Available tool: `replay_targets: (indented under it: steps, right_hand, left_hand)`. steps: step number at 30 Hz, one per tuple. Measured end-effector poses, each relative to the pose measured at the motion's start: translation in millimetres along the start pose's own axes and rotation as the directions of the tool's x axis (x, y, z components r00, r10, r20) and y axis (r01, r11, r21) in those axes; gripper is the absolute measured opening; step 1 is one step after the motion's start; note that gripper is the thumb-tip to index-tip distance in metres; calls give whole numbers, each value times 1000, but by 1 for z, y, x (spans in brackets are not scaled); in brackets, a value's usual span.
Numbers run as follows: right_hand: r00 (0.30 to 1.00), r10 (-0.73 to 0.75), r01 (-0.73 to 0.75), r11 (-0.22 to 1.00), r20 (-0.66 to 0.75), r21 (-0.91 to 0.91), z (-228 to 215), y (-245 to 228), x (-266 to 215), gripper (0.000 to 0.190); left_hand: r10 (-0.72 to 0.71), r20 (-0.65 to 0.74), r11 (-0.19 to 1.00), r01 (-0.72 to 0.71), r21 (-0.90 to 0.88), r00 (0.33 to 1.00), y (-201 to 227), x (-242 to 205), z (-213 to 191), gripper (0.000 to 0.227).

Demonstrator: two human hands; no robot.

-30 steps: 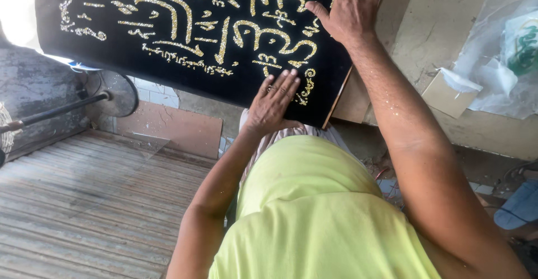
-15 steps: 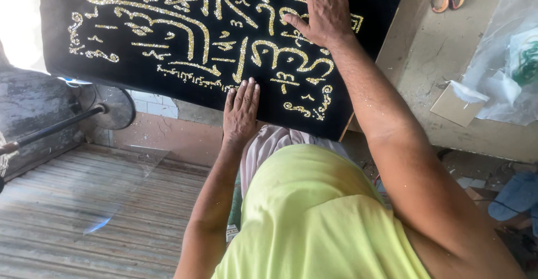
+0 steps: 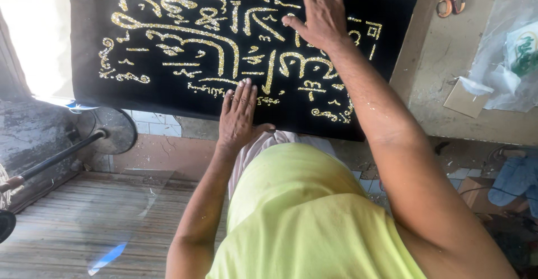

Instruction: The person spreads a white adhesive onto a flat board using a small rectangular card, then places a black fabric with gold patterns onto the board and presses it down with both hands. The person repeats the process on a second board and fabric.

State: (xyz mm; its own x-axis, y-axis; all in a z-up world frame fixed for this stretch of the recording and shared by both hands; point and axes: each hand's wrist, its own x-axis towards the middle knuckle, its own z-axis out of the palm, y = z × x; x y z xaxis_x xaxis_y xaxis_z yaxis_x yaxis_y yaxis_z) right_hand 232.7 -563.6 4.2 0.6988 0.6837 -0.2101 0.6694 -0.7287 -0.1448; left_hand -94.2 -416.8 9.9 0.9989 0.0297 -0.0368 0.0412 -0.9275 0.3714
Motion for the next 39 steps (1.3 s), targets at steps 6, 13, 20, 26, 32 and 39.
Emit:
replay_targets:
  steps: [6,13,20,26,32,39]
  right_hand:
    - [983,-182,182,983,4,15,27,-59,45,104]
    - [994,-107,107,994,-4,-18,26,-67,46,98]
    - [994,-112,112,993,-2,28,7,-80,38,97]
    - [996,-78,76,995,34,62,2,-81,37,98]
    - [973,-209,216,974,-99,68,15,-114,80,108]
    - [977,-212,212,969,-12,127,41,-150,126,106]
  left_hand:
    - [51,89,992,-61,110,995,-28,-6,8,113]
    - [83,38,986,-88,145,996,-36,-13,32,102]
    - [112,40,986,-116,121,993,-37,-19,30,100]
    - [80,13,995,-80,59,997,-54,-21,-2,110]
    - [-96,-80,994,101,51,992,-107,-24,-40,128]
    - [-123,-69,990,127,63,990,-122,-31,-16,124]
